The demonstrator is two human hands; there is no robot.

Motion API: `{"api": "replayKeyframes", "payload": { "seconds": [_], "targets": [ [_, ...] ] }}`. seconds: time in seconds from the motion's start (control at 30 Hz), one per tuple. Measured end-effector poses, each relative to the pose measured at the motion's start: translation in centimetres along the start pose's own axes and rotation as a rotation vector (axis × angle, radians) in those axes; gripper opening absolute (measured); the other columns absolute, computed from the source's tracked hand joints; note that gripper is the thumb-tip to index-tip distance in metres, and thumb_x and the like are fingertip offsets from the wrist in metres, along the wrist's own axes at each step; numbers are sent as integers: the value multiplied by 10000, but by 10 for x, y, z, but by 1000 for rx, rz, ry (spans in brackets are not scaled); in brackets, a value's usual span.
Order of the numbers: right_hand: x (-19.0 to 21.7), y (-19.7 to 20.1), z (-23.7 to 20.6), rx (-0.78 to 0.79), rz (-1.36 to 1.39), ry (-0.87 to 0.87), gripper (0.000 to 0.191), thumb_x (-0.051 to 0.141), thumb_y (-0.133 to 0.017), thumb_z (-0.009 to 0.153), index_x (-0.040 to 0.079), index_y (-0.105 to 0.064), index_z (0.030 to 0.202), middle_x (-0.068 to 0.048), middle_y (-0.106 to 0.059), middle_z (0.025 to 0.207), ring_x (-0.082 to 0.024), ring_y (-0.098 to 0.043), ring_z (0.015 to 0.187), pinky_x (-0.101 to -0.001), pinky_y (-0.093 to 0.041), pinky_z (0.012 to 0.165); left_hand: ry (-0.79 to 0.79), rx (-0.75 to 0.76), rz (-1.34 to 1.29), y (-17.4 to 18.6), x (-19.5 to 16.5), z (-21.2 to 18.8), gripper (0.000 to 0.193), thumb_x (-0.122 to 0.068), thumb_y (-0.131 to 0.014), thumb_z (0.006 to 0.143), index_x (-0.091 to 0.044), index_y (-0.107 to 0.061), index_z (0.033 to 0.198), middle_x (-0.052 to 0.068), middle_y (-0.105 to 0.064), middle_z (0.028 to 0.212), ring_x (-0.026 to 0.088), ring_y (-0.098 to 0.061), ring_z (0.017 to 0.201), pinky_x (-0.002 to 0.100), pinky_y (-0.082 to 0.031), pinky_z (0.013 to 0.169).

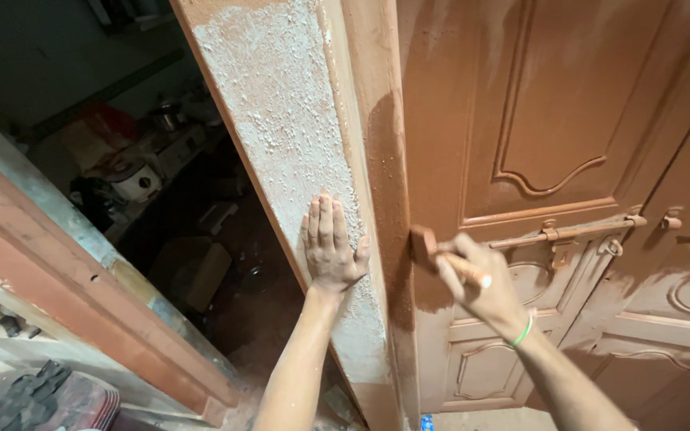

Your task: The person paints a brown wooden double door and its frame using a paintbrush, applying paint to the door panels, edges, latch area, and the adjacent wall strip, steadying the door with the other hand while working across different sections.

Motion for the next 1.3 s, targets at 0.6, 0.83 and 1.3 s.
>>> {"api": "replayKeyframes", "payload": {
  "seconds": [0.6, 0.83, 1.3],
  "targets": [
    [8, 27, 28, -134, 89, 24, 200, 26, -729, 880, -3, -629, 1051, -151, -664, 878, -241, -693, 736, -329, -537, 653, 6, 8, -3, -2, -1, -2, 687, -438, -394, 1085, 51, -357, 1566, 219, -332, 1640, 375, -274, 1561, 506, -190, 1307],
    [-22, 5, -6, 215, 79, -131, 98, 135, -749, 876, 65, -704, 927, -123, -729, 853, -310, -721, 750, -375, -555, 642, 7, -26, -4, -5, -1, -3, 688, -439, -365, 1087, 47, -346, 1574, 218, -328, 1644, 369, -274, 1561, 504, -191, 1305],
    [57, 78, 47, -191, -58, 297, 364, -4, -778, 868, 61, -681, 1212, -187, -682, 1248, -316, -724, 1042, -353, -603, 844, 6, 14, 20, 1, -2, -3, 676, -431, -405, 1082, 54, -386, 1553, 221, -361, 1623, 381, -307, 1544, 514, -219, 1293]
  ]
}}
Point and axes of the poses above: each hand's wrist, its own z-axis towards the middle knuckle, its own y-axis out of the back of the hand, x = y × z, the point moved 6 cm from there along z, towards the middle knuckle
